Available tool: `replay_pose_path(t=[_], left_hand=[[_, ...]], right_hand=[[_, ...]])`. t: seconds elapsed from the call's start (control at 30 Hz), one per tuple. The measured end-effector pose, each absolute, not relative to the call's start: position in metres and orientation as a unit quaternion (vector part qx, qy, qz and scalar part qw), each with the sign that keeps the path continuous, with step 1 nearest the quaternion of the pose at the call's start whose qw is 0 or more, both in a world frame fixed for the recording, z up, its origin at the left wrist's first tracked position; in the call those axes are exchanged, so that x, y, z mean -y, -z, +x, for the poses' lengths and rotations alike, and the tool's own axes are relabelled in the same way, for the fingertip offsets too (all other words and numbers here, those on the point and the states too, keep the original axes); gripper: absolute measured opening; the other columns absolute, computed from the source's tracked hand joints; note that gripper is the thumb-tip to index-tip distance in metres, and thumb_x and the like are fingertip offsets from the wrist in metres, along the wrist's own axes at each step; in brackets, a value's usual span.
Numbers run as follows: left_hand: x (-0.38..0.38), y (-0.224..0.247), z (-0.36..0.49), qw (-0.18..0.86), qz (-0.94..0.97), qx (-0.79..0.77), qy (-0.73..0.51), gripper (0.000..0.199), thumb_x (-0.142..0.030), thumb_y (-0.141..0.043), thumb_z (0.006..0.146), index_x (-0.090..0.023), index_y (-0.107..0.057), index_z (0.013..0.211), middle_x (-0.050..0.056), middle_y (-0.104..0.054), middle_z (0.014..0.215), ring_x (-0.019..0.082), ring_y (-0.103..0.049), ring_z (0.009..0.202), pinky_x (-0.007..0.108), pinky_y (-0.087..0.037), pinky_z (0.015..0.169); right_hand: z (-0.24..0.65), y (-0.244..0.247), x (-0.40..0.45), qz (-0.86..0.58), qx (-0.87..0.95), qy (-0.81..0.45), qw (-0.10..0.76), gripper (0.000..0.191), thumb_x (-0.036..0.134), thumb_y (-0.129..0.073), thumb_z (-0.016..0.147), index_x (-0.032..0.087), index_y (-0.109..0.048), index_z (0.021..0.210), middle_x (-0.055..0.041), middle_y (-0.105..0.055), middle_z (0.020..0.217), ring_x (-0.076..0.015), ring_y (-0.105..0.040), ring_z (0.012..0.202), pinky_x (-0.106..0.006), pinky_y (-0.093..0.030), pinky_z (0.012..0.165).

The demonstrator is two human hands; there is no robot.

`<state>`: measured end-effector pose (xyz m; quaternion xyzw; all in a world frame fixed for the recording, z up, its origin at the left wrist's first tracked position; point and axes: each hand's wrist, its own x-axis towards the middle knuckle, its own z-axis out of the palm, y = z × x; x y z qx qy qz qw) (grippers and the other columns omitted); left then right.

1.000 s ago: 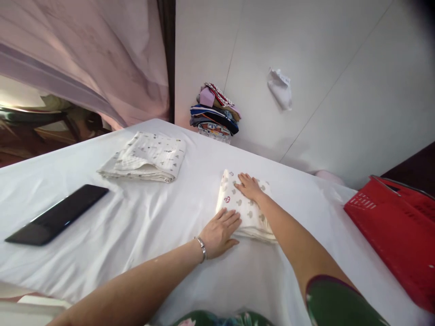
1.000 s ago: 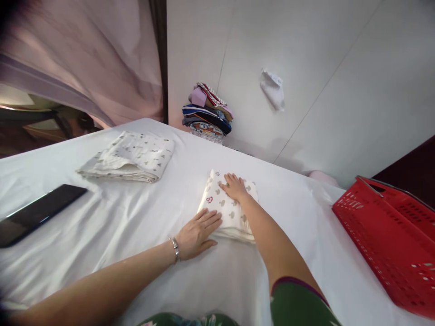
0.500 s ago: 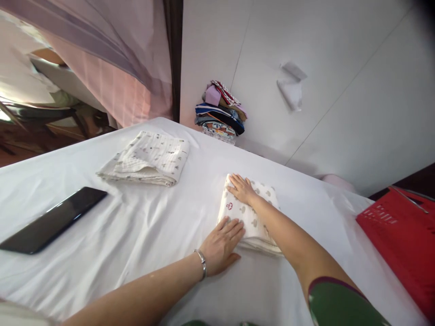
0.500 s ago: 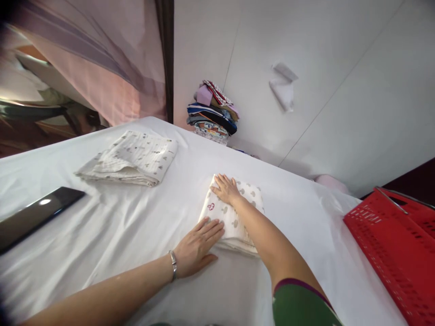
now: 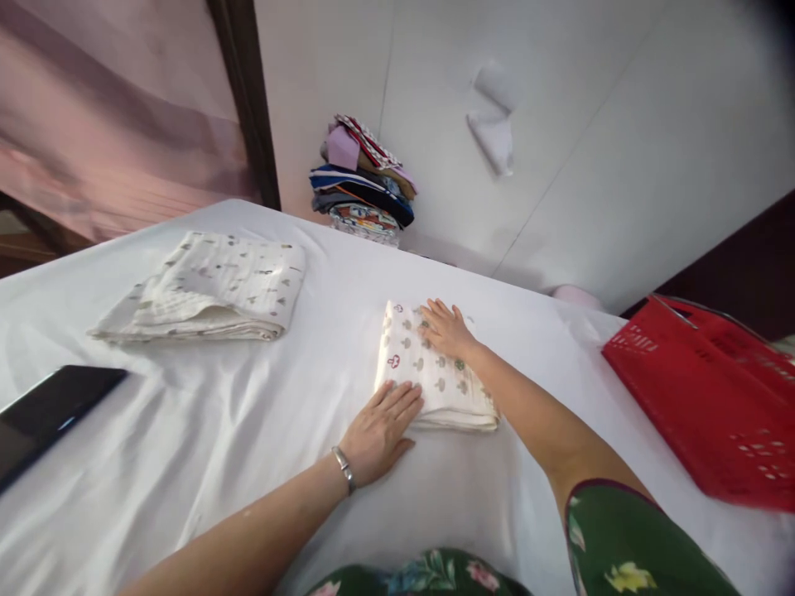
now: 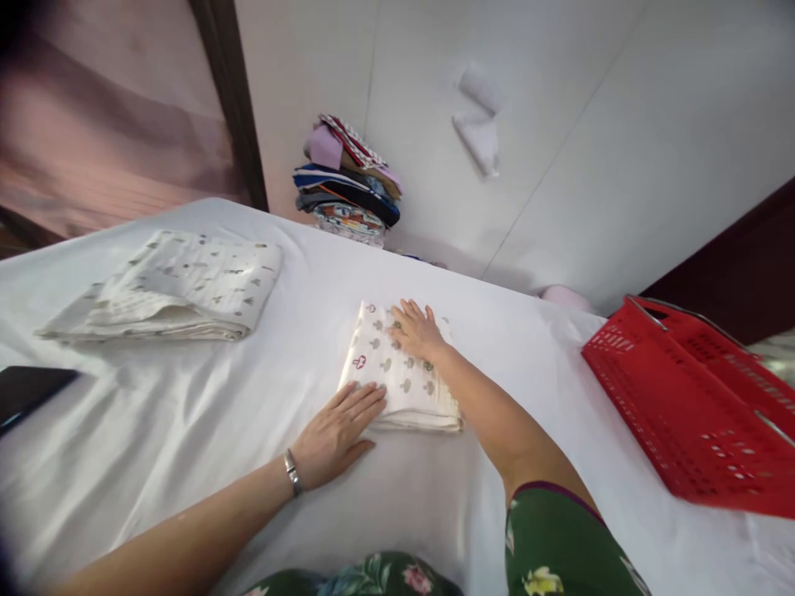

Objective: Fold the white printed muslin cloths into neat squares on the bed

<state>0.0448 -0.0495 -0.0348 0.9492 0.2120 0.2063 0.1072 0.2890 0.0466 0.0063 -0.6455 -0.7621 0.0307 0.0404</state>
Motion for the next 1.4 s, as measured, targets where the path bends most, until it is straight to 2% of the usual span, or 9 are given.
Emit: replay_pose_path(t=[0.17,0.27,0.4,0.53,0.63,0.73,0.83,1.1,1.4], left_hand=[[0.048,0.035,0.049,0.091,0.947,-0.214,-0.223,0.042,-0.023,-0.051,0.082,-0.019,-0.05,0.124,0.006,-0.049,0.134,0.023,-0.04,0.128,0.047,-0.027,0.11],[0.046,0.035,0.05,0.076,0.947,-0.215,-0.228,0.039,-0.024,-0.05,0.084,-0.018,-0.051,0.122,0.007,-0.051,0.133,0.023,-0.042,0.126,0.047,-0.029,0.109],[0.044,0.035,0.048,0.069,0.95,-0.206,-0.226,0.038,-0.027,-0.047,0.086,-0.018,-0.051,0.122,0.007,-0.051,0.132,0.023,-0.043,0.125,0.046,-0.031,0.108],[0.041,0.036,0.048,0.072,0.95,-0.202,-0.229,0.037,-0.031,-0.044,0.088,-0.018,-0.052,0.122,0.007,-0.052,0.132,0.022,-0.043,0.125,0.046,-0.031,0.108],[0.039,0.037,0.049,0.074,0.945,-0.204,-0.243,0.035,-0.033,-0.041,0.09,-0.018,-0.054,0.12,0.007,-0.053,0.13,0.021,-0.045,0.124,0.045,-0.031,0.107],[0.037,0.037,0.05,0.082,0.939,-0.205,-0.263,0.032,-0.032,-0.041,0.09,-0.019,-0.056,0.116,0.006,-0.056,0.127,0.02,-0.048,0.121,0.044,-0.033,0.106],[0.035,0.036,0.052,0.085,0.931,-0.204,-0.292,0.028,-0.03,-0.042,0.09,-0.02,-0.059,0.111,0.005,-0.061,0.121,0.019,-0.052,0.116,0.043,-0.037,0.103],[0.047,0.019,0.07,0.045,0.921,-0.21,-0.326,0.021,-0.023,-0.045,0.088,-0.021,-0.063,0.099,0.004,-0.067,0.103,0.018,-0.059,0.095,0.037,-0.045,0.086],[0.063,0.002,0.132,0.005,0.941,-0.187,-0.281,0.024,-0.017,-0.044,0.086,-0.021,-0.066,0.079,0.005,-0.063,0.088,0.019,-0.053,0.087,0.036,-0.041,0.078]], right_hand=[[0.338,0.008,-0.033,-0.727,0.681,-0.079,0.027,0.061,0.057,-0.025,0.09,0.027,-0.024,0.143,-0.0024,-0.016,0.151,-0.0213,-0.008,0.14,-0.051,-0.007,0.11],[0.341,0.01,-0.037,-0.723,0.683,-0.1,0.042,0.061,0.058,-0.028,0.089,0.028,-0.025,0.142,-0.0015,-0.016,0.151,-0.0215,-0.007,0.14,-0.053,-0.005,0.109],[0.339,0.005,-0.031,-0.722,0.667,-0.135,0.126,0.058,0.054,-0.033,0.089,0.026,-0.033,0.14,-0.0024,-0.02,0.15,-0.0217,-0.009,0.139,-0.051,-0.007,0.11],[0.346,0.007,0.004,-0.741,0.583,-0.139,0.303,0.048,0.044,-0.037,0.088,0.019,-0.051,0.127,-0.0049,-0.042,0.14,-0.018,-0.031,0.133,-0.037,-0.025,0.109],[0.348,0.009,0.048,-0.745,0.518,-0.153,0.391,0.04,0.04,-0.042,0.084,0.017,-0.061,0.112,-0.0062,-0.061,0.117,-0.0201,-0.053,0.112,-0.037,-0.04,0.098],[0.34,0.009,0.094,-0.725,0.514,-0.155,0.432,0.03,0.037,-0.048,0.081,0.019,-0.066,0.097,-0.0047,-0.067,0.099,-0.0196,-0.06,0.093,-0.036,-0.047,0.087],[0.324,0.007,0.128,-0.685,0.574,-0.122,0.433,0.022,0.035,-0.053,0.078,0.021,-0.067,0.09,-0.0046,-0.066,0.095,-0.0188,-0.059,0.09,-0.035,-0.046,0.086],[0.31,0.008,0.151,-0.64,0.698,-0.025,0.322,0.02,0.022,-0.054,0.078,0.022,-0.066,0.095,-0.0065,-0.06,0.098,-0.0211,-0.051,0.097,-0.038,-0.042,0.089],[0.315,0.012,0.156,-0.694,0.619,-0.05,0.364,0.024,0.015,-0.046,0.075,0.021,-0.059,0.093,-0.0058,-0.056,0.095,-0.0183,-0.053,0.089,-0.032,-0.046,0.079]])
